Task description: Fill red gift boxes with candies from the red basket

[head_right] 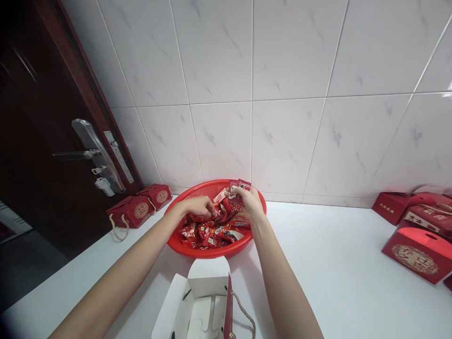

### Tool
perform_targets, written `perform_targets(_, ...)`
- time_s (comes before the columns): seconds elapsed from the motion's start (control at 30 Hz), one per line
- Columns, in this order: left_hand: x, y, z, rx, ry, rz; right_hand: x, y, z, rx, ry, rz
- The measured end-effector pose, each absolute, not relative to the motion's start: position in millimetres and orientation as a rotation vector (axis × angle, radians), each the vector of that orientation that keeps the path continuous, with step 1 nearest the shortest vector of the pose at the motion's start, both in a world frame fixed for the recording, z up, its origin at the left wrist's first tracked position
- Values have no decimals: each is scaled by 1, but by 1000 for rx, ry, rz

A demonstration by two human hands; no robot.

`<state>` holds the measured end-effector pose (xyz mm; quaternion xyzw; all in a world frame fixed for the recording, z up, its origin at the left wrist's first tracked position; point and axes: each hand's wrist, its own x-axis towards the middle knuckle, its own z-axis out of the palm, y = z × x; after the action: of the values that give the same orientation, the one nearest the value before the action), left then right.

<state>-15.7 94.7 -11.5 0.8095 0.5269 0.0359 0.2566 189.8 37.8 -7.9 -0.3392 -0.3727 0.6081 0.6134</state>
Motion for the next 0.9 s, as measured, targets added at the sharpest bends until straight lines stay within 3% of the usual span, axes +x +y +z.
perform_targets(0.17,-9,92,-10,2283,1521,-196,190,34,-4,-801,-850,1404)
perform_targets(0.37,3,97,-20,2408,1621,-242,189,32,-3,-789,-869,1407)
perform_targets(0.67,-7,95,-22,2334,1418,60,190,33,-4,-777,-894,1393)
perform_targets(0.9,-11,97,-9,2169,1132,521,189,36,-6,-750,-857,1388)
